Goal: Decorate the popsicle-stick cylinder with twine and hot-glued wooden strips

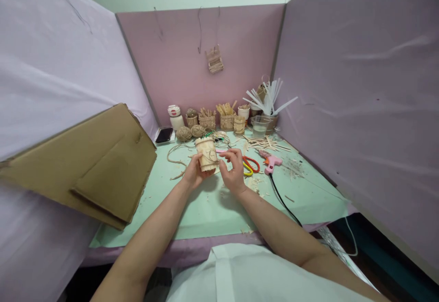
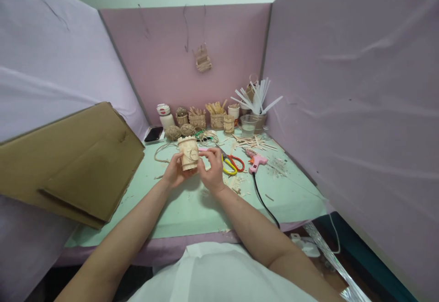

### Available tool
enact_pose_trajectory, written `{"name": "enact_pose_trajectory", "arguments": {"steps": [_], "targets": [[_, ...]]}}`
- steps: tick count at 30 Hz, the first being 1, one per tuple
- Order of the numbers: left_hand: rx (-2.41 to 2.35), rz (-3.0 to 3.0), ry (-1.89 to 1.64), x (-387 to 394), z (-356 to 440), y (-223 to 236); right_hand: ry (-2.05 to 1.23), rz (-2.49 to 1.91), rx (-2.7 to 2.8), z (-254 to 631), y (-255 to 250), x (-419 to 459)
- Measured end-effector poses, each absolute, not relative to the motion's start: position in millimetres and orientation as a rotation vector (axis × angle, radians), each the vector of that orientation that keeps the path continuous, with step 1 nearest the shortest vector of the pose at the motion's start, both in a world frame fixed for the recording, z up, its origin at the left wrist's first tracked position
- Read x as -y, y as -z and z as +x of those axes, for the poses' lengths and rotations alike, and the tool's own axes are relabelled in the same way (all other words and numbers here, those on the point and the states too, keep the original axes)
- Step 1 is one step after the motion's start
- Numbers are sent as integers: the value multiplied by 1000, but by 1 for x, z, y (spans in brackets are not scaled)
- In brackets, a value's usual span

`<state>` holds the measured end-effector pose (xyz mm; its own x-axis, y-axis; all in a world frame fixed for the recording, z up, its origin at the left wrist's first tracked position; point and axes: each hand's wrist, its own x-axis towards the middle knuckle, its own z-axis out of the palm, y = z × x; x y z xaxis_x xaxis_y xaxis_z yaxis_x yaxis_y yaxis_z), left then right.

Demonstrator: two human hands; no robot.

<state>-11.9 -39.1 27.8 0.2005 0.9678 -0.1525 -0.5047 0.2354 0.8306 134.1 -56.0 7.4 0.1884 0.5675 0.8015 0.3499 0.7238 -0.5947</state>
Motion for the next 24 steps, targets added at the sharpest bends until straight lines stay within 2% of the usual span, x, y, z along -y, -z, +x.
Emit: {"name": "enact_pose_trajectory", "arguments": {"steps": [8,24], "targets": [[-817,831,-1293,33,-7,-13,-270,-845,1503,130,-4,51],[-781,903,-1162,39,-6,-16,-313,-898,1525,129,-3,49]]}}
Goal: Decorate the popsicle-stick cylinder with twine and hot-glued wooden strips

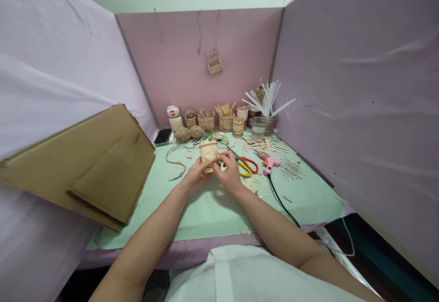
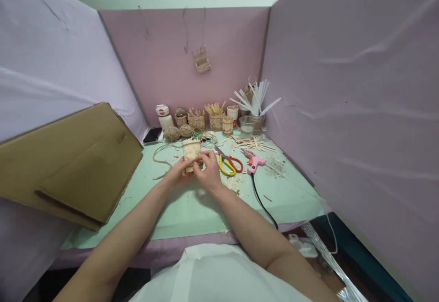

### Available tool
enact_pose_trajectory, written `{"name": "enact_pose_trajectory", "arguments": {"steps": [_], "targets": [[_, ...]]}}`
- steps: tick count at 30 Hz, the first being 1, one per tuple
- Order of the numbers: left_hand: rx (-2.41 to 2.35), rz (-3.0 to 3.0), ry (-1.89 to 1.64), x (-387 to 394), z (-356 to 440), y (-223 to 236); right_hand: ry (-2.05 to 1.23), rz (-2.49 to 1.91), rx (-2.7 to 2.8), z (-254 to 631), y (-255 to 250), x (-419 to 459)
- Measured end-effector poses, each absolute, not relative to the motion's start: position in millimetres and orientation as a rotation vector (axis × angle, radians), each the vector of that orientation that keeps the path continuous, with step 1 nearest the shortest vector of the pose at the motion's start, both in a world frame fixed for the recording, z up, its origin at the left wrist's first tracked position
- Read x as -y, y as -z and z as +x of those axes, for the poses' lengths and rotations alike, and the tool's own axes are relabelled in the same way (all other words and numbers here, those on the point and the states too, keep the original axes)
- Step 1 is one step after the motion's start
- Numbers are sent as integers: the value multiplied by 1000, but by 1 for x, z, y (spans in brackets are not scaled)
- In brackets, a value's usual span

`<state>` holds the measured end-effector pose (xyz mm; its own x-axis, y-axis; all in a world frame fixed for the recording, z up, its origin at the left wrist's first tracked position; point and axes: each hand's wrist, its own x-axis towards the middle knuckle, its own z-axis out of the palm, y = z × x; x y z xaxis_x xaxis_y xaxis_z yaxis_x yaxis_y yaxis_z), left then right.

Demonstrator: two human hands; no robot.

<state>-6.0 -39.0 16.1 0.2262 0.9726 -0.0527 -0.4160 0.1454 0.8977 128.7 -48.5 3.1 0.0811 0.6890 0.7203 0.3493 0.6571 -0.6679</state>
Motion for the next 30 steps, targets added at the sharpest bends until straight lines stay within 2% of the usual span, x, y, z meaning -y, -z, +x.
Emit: {"name": "enact_pose_trajectory", "arguments": {"steps": [7,10,13,17,26,30], "targets": [[-817,857,-1185,39,-4,-19,-125,-1037,1594,169,-34,60],[-849,893,-1209,38,-4,-17,-122,-1479,1682,219,-49,56],[-858,916,-1217,38,-4,-16,-281,-2049,1631,269,-52,47],[-872,923,-1223,38,-4,-16,-428,-2403,1609,303,-37,32],[-852,886,-1220,38,-5,-19,-573,-2430,1572,305,-24,22],[-816,855,-1195,38,-7,-20,-585,-2164,1414,303,-27,25]]}}
